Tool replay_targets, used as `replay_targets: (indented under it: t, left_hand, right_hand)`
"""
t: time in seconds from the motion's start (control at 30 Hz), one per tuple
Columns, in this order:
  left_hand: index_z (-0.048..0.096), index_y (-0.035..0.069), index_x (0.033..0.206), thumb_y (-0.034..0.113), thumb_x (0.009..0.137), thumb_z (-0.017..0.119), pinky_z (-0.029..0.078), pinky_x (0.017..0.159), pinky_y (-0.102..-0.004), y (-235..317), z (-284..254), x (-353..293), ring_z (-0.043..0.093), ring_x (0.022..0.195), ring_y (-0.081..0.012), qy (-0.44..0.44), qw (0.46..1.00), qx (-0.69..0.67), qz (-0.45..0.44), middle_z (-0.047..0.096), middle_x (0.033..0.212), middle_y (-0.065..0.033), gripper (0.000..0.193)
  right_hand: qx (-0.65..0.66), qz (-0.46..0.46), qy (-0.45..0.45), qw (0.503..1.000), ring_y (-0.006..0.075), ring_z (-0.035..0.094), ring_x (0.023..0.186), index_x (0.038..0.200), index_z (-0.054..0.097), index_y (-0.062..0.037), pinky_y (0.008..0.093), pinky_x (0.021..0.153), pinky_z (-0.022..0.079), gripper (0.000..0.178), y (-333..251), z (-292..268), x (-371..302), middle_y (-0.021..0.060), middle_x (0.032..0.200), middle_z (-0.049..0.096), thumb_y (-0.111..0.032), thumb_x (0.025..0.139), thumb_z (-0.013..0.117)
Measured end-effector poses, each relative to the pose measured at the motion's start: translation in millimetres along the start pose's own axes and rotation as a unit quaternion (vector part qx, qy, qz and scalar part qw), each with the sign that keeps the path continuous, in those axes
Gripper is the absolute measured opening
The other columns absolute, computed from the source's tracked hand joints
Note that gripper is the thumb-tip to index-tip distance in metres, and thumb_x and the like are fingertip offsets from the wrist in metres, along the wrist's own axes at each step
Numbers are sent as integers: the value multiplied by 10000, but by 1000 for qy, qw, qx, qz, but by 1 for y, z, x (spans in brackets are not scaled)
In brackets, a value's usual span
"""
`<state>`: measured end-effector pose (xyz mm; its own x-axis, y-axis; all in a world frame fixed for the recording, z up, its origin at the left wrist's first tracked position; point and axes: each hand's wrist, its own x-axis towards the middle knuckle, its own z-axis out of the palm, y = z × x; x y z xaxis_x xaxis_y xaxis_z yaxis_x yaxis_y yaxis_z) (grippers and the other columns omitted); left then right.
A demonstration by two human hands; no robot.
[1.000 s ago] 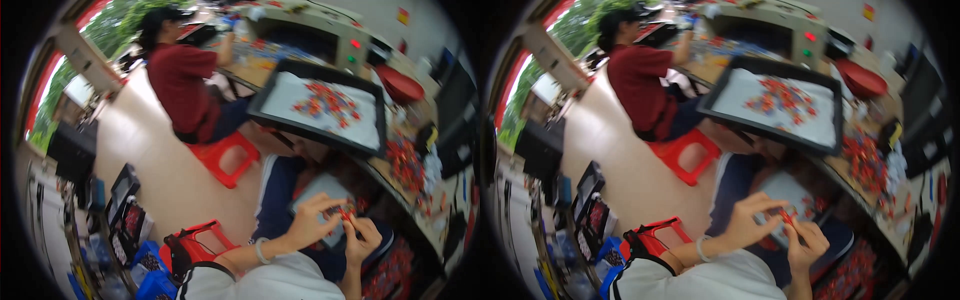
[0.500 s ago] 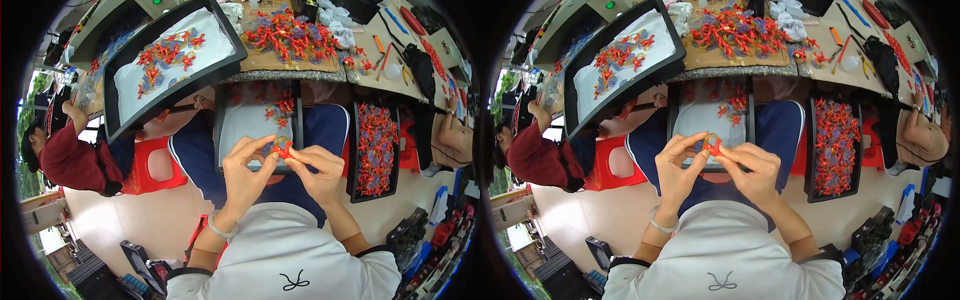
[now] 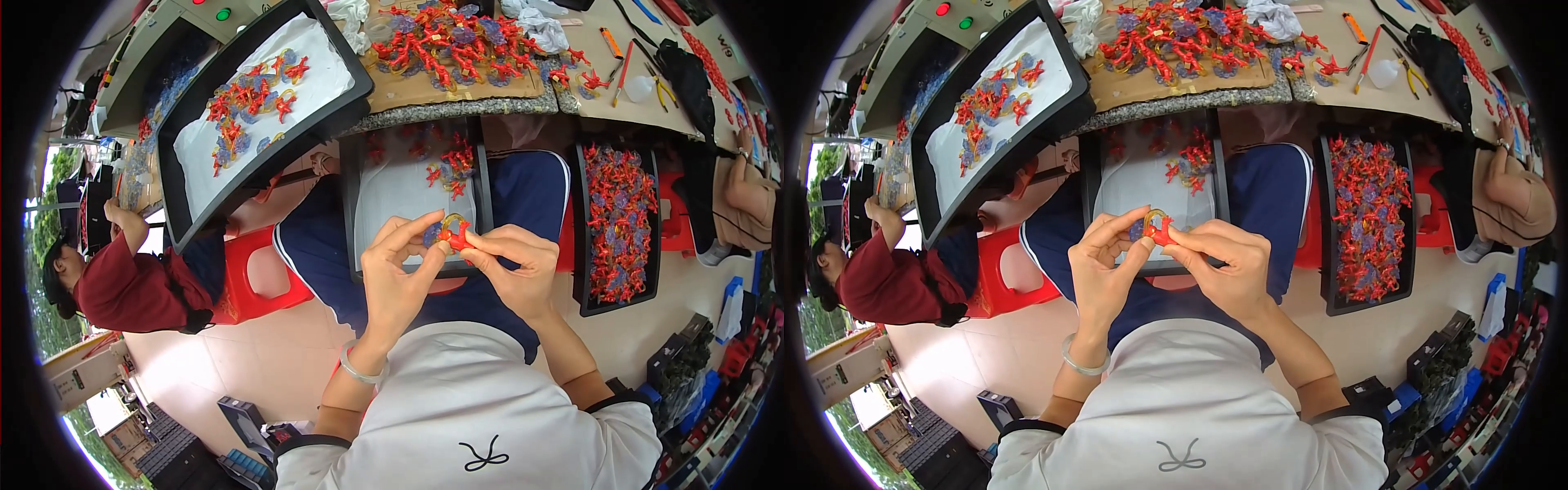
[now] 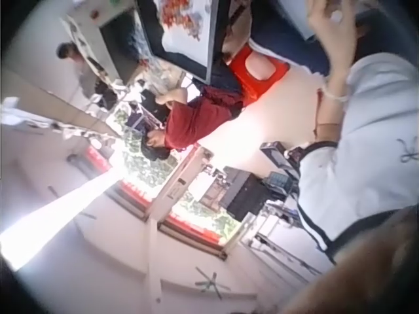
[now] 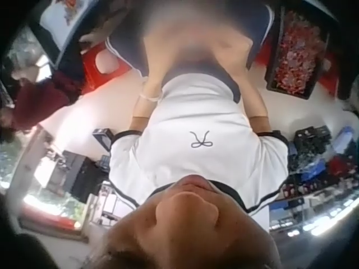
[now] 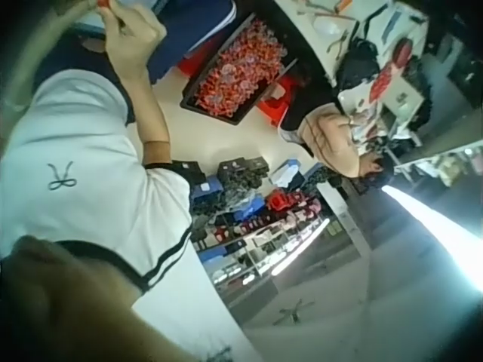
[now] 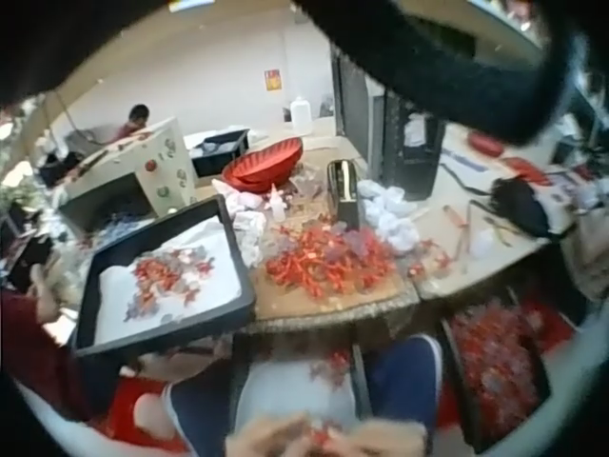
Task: The person assembles small plastic toy figures by hand, applying paint with a brush or glue from a bottle to detailed parts.
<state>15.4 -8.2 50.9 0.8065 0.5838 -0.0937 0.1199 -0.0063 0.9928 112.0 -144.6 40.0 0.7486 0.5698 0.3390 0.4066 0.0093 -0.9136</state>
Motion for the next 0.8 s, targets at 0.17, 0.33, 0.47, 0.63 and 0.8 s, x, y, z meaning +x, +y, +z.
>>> replay_targets:
  t: [0.17,0.33,0.47,0.63,0.8]
  left_hand:
    - [691,22,1109,-56,769,677,449,738,-210,-4,-2,-2,605,724,-91,1,1000,-4,2,563,881,-52,350]
    - [694,19,1099,-59,761,674,451,729,-214,-4,-3,-4,612,721,-94,15,1000,6,13,569,879,-54,347]
    - [696,19,1092,-62,758,669,452,711,-210,-1,-1,-7,621,729,-100,34,999,-2,19,572,875,-56,344]
    - [696,18,1089,-64,758,669,455,703,-209,-1,0,-8,621,732,-102,38,999,0,26,575,877,-57,343]
    - [696,20,1095,-67,760,665,458,709,-211,-2,1,-9,617,737,-100,32,999,-3,24,567,873,-54,347]
  right_hand:
    - [-4,0,-2,1000,146,621,588,930,734,0,229,514,468,234,-1,2,-2,102,723,680,32,703,781]
    - [-29,-16,7,999,153,620,575,916,734,2,230,501,464,226,-3,5,-3,104,719,675,28,697,784]
    - [-45,-36,11,998,153,615,562,913,735,2,231,489,459,227,-5,7,-3,102,719,674,28,693,784]
    - [-44,-30,17,998,152,616,559,907,736,0,230,487,460,226,-7,8,-5,100,713,670,26,689,787]
    - [-38,-19,9,999,146,622,572,908,735,4,225,492,461,221,-6,4,-5,100,712,673,31,694,782]
